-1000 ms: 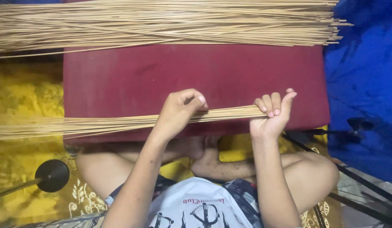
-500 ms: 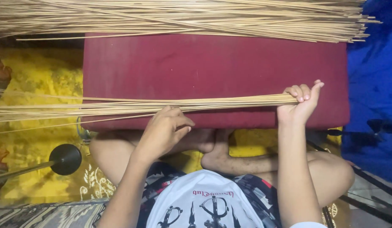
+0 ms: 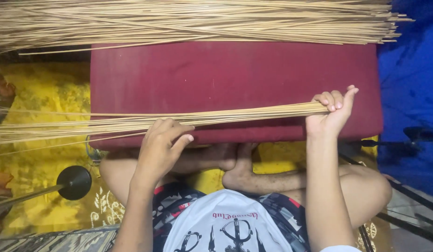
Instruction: The person is manually aligning thin wooden sticks into a neat bundle on a red padded mat.
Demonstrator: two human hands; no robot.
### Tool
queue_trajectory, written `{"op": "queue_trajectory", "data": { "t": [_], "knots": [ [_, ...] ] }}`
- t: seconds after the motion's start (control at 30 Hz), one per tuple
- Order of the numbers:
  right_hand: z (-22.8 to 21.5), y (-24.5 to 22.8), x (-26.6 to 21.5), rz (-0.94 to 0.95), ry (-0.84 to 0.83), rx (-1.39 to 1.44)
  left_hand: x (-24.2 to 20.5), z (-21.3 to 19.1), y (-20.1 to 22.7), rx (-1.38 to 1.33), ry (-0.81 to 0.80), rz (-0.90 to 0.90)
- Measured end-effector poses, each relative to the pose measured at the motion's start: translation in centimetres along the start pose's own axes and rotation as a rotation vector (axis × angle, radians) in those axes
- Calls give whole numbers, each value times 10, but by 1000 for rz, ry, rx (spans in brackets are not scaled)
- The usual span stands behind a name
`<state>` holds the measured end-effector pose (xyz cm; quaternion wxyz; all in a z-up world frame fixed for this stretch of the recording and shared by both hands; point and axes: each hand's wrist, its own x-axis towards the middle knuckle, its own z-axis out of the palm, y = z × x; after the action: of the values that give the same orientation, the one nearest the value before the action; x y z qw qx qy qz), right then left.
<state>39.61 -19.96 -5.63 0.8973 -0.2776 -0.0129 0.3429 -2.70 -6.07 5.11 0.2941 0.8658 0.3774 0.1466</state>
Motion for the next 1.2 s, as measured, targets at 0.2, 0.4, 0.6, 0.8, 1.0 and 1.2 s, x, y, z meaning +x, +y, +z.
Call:
{"op": "queue_trajectory", "data": {
  "t": [0.2,0.4,0.6,0.8,1.0,1.2],
  "knots": [
    [24,-7,-15,-3,-18,23,26,19,25,349,134,152],
    [31,-7,-27,-32,76,-4,47,55,6,278,35,198],
    [61,-11,-48,-7,4,59,56,42,3,245,23,212],
    [60,-4,-67,155,-358,219,77,-8,33,-3,-282,-12],
    [47,0,-63,50,-434,21,91,-35,50,-77,-456,-275],
    [35,3,-59,-10,-220,-115,86,-34,48,-56,-438,-213]
  ]
}}
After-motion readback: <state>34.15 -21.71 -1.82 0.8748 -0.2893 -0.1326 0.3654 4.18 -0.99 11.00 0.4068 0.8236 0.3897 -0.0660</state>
